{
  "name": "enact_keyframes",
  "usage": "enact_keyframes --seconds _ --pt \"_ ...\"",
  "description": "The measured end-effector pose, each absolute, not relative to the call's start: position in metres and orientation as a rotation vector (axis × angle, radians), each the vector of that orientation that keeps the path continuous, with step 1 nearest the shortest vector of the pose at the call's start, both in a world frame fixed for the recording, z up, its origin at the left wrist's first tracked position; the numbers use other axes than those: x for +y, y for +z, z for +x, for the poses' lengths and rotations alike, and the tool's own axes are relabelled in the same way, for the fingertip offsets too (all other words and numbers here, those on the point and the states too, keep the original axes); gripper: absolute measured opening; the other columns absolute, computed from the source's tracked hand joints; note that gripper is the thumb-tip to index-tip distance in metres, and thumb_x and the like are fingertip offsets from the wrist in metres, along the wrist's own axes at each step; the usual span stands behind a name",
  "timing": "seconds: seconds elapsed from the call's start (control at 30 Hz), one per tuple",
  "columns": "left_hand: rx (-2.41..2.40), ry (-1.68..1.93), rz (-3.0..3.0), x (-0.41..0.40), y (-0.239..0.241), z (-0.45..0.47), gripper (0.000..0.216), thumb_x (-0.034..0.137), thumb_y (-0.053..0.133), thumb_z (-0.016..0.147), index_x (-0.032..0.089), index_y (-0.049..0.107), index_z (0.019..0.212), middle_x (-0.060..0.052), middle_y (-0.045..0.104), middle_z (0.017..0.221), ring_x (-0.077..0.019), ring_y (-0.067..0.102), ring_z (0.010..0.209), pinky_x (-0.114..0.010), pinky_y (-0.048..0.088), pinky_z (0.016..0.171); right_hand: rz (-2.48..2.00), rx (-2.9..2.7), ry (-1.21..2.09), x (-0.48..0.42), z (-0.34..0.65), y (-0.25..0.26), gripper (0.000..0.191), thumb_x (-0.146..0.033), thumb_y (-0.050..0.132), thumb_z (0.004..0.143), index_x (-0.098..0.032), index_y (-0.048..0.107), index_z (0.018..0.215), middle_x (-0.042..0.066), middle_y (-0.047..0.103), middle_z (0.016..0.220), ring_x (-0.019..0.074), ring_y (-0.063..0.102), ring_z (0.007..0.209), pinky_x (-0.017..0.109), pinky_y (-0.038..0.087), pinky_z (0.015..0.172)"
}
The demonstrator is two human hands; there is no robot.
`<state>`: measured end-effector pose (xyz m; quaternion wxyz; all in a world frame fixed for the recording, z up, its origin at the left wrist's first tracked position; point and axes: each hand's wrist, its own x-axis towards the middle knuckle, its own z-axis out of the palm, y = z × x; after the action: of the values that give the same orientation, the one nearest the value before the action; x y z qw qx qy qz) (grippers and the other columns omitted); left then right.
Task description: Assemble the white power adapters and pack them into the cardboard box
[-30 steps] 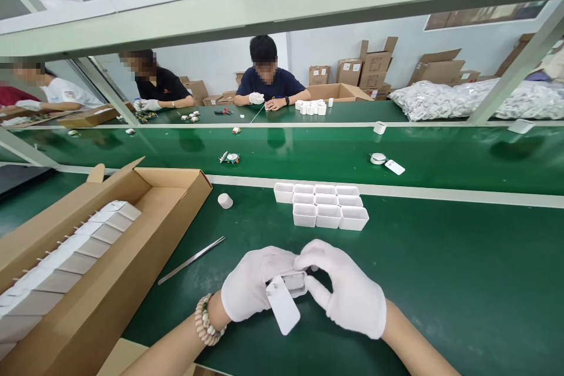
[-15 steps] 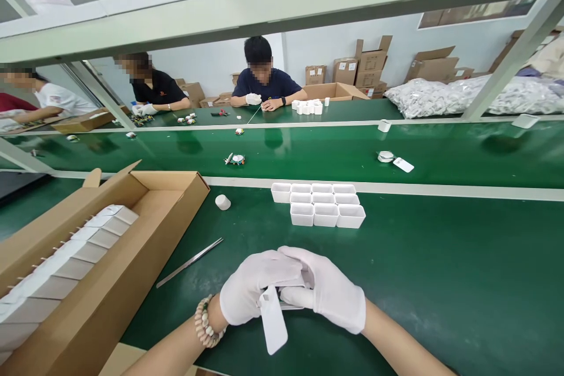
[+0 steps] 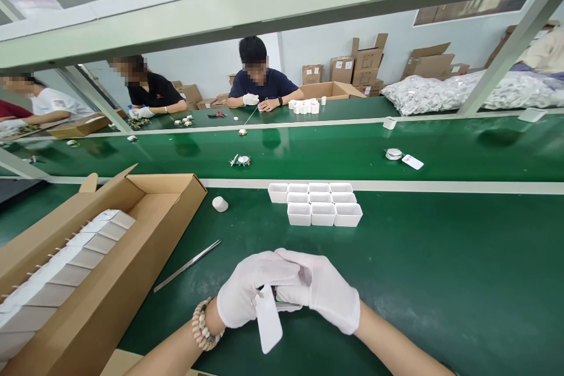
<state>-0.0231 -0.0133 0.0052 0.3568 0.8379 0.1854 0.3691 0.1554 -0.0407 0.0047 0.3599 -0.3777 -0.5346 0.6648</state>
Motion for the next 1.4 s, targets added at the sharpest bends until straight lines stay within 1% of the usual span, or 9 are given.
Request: enact_keyframes --seconds 0.17,0.27,0.4,0.5,0.6,0.73,0.97,1.17,1.4 --pt "0.625 0.954 1.916 -0.014 0.013 -0.026 0.040 0.020 0.081 0.061 0.016 0.071 0.099 -0.011 0.071 0.096 -0.0249 0.068 0.088 -0.037 0.058 0.081 -0.749 -1.509 1.733 -0.038 0.168 0.005 0.089 -0.072 0.055 0.071 -0.019 0.037 0.140 0.014 0.060 0.122 0.0321 0.057 0.109 0.048 0.049 0.088" --pt "0.658 0.979 1.803 -0.013 0.015 -0.029 0.044 0.016 0.082 0.059 0.016 0.071 0.101 -0.012 0.070 0.101 -0.0254 0.067 0.091 -0.039 0.057 0.084 -0.903 -1.655 1.287 -0.044 0.168 -0.001 0.084 -0.067 0.057 0.074 -0.022 0.034 0.140 0.015 0.057 0.119 0.0283 0.060 0.100 0.044 0.053 0.079" --pt "0.754 0.970 1.759 -0.013 0.010 -0.027 0.036 0.015 0.077 0.067 0.016 0.070 0.101 -0.011 0.068 0.102 -0.0233 0.067 0.092 -0.036 0.056 0.084 -1.098 -1.905 0.293 -0.054 0.159 -0.006 0.053 -0.044 0.068 0.077 -0.022 0.050 0.122 0.013 0.060 0.104 0.0271 0.060 0.088 0.044 0.053 0.072" --pt "0.800 0.999 1.853 -0.014 0.003 -0.025 0.035 0.021 0.078 0.066 0.017 0.068 0.099 -0.009 0.068 0.100 -0.0219 0.065 0.092 -0.035 0.055 0.084 -1.156 -2.086 0.076 -0.057 0.153 -0.005 0.023 -0.036 0.052 0.089 -0.020 0.062 0.102 0.008 0.065 0.080 0.0221 0.061 0.067 0.036 0.052 0.056" --pt "0.858 1.000 1.953 -0.015 -0.003 -0.025 0.039 0.023 0.075 0.069 0.020 0.063 0.105 -0.007 0.065 0.104 -0.0199 0.063 0.095 -0.034 0.053 0.086 -1.166 -2.051 0.059 -0.055 0.153 -0.008 0.027 -0.034 0.041 0.095 -0.021 0.066 0.095 0.007 0.069 0.080 0.0207 0.064 0.066 0.032 0.052 0.054" --pt "1.056 1.005 2.018 -0.016 -0.003 -0.031 0.041 0.020 0.070 0.073 0.022 0.054 0.111 -0.005 0.061 0.103 -0.0171 0.061 0.091 -0.033 0.051 0.083 -1.326 -1.722 0.395 -0.050 0.156 -0.010 0.023 -0.035 0.048 0.092 -0.029 0.068 0.100 0.004 0.071 0.095 0.0227 0.066 0.079 0.035 0.054 0.073" --pt "0.976 1.123 2.460 -0.021 0.018 -0.030 0.023 0.025 0.064 0.079 0.022 0.063 0.102 -0.005 0.066 0.090 -0.0189 0.057 0.083 -0.033 0.047 0.076 -0.637 -0.878 2.094 -0.053 0.130 -0.006 0.042 -0.052 0.046 0.090 -0.021 0.064 0.112 0.009 0.068 0.102 0.0263 0.062 0.095 0.043 0.048 0.087" --pt "0.836 1.145 2.406 -0.023 0.019 -0.028 0.025 0.038 0.066 0.079 0.021 0.066 0.097 -0.006 0.069 0.087 -0.0181 0.060 0.082 -0.028 0.050 0.071 -0.482 -0.646 2.121 -0.056 0.128 -0.023 0.050 -0.060 0.043 0.088 -0.020 0.066 0.108 0.008 0.068 0.091 0.0201 0.061 0.082 0.036 0.048 0.079" --pt "0.611 1.014 2.373 -0.018 0.028 -0.027 0.006 0.022 0.061 0.083 0.019 0.065 0.085 0.000 0.063 0.057 -0.0123 0.055 0.055 -0.026 0.049 0.065 -0.604 -0.994 1.976 -0.052 0.136 -0.016 0.040 -0.051 0.057 0.083 -0.014 0.071 0.088 0.009 0.067 0.082 0.0218 0.059 0.075 0.039 0.046 0.075"
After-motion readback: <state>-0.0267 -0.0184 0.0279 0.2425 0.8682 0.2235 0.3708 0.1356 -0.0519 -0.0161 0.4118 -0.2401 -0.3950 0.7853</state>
